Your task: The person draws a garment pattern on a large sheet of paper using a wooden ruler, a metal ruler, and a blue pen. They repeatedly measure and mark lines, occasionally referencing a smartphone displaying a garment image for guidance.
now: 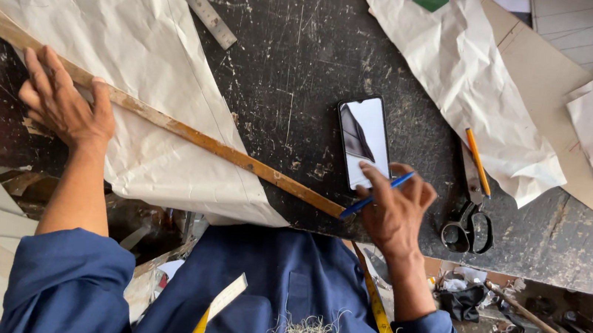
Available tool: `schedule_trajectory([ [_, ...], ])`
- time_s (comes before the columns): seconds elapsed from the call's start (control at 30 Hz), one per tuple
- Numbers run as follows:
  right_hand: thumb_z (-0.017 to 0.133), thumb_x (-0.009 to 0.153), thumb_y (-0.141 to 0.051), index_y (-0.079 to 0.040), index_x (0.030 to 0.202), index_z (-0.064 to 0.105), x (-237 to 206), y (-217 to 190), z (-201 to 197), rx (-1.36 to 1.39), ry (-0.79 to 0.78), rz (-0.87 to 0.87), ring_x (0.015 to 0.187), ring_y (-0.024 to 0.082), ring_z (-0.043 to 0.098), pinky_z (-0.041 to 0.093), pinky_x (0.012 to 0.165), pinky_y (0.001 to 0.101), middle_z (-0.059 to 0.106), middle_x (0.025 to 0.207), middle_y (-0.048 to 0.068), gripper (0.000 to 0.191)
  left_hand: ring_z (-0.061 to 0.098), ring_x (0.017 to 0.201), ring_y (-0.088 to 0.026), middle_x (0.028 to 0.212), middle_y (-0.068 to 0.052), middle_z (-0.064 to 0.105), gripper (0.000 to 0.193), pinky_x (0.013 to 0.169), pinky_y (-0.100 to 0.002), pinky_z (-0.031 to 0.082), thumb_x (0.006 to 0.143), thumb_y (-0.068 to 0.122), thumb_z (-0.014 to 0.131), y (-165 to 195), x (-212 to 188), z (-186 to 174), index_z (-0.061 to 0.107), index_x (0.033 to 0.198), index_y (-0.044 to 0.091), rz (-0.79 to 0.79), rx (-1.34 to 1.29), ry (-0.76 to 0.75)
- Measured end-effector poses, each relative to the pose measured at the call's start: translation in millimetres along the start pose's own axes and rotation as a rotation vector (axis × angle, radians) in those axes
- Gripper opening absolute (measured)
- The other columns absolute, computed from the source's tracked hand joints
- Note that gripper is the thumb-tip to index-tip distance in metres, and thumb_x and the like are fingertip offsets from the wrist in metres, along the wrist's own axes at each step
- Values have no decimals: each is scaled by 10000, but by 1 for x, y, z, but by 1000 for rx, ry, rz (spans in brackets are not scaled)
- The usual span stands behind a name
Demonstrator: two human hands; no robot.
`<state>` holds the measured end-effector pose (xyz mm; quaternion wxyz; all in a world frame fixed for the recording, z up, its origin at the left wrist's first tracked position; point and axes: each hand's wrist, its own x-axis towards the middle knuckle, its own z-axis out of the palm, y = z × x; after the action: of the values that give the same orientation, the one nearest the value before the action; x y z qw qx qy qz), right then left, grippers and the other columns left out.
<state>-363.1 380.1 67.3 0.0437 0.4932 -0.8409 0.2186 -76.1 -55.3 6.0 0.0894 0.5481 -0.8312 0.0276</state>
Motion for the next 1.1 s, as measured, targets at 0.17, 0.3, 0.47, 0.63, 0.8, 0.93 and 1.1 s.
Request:
schedule_trajectory([
  [0.17,784,893,-134,-223,1340,627,-10,8,-1,7,32,128,1228,258,546,324,1028,451,714,1154,22,482,339,1413,-339,1754,-150,136,892,1154,-485,345,1027,593,427,-3,0,3,264,1713,47,19,-29,2],
  [0.3,734,928,-104,-199,1332,639,-16,12,7,51,46,137,1225,268,550,326,1035,440,720,1182,30,426,342,1395,-323,1763,-137,140,905,1142,-465,358,1031,654,366,-2,3,2,262,1711,67,-4,-34,-1],
  [0.47,611,1122,-85,-173,1299,629,-16,21,3,358,290,177,1235,219,586,456,1072,343,749,1272,9,199,337,1395,-314,1749,-134,149,912,1134,-463,358,1050,688,338,0,5,2,274,1711,63,1,-1,13],
  [0.63,608,1090,-110,-137,1243,680,-27,19,-6,211,242,216,1191,235,566,418,1063,365,747,1137,39,171,338,1387,-307,1791,-121,154,929,1120,-479,358,999,684,329,-2,4,1,290,1700,77,-12,-35,7],
  [0.8,658,929,-32,-164,1221,733,-36,11,11,82,135,154,1077,223,588,338,955,378,713,964,12,329,346,1392,-281,1765,-103,162,935,1102,-479,377,1001,716,343,-2,6,2,269,1718,120,-36,-20,1],
  [0.93,715,810,-23,-235,1223,764,-50,-2,19,55,57,187,1129,266,544,340,1030,389,695,1122,47,466,354,1381,-273,1790,-107,160,868,1108,-480,397,954,571,498,-2,12,1,263,1688,173,-88,-111,52],
  [1.1,664,970,-64,-206,1319,734,-57,-8,28,-26,35,122,1155,161,554,242,1091,326,740,1023,-98,383,364,1329,-287,1719,5,141,928,997,-487,406,878,596,616,-10,17,-9,237,1647,240,-144,9,17],
])
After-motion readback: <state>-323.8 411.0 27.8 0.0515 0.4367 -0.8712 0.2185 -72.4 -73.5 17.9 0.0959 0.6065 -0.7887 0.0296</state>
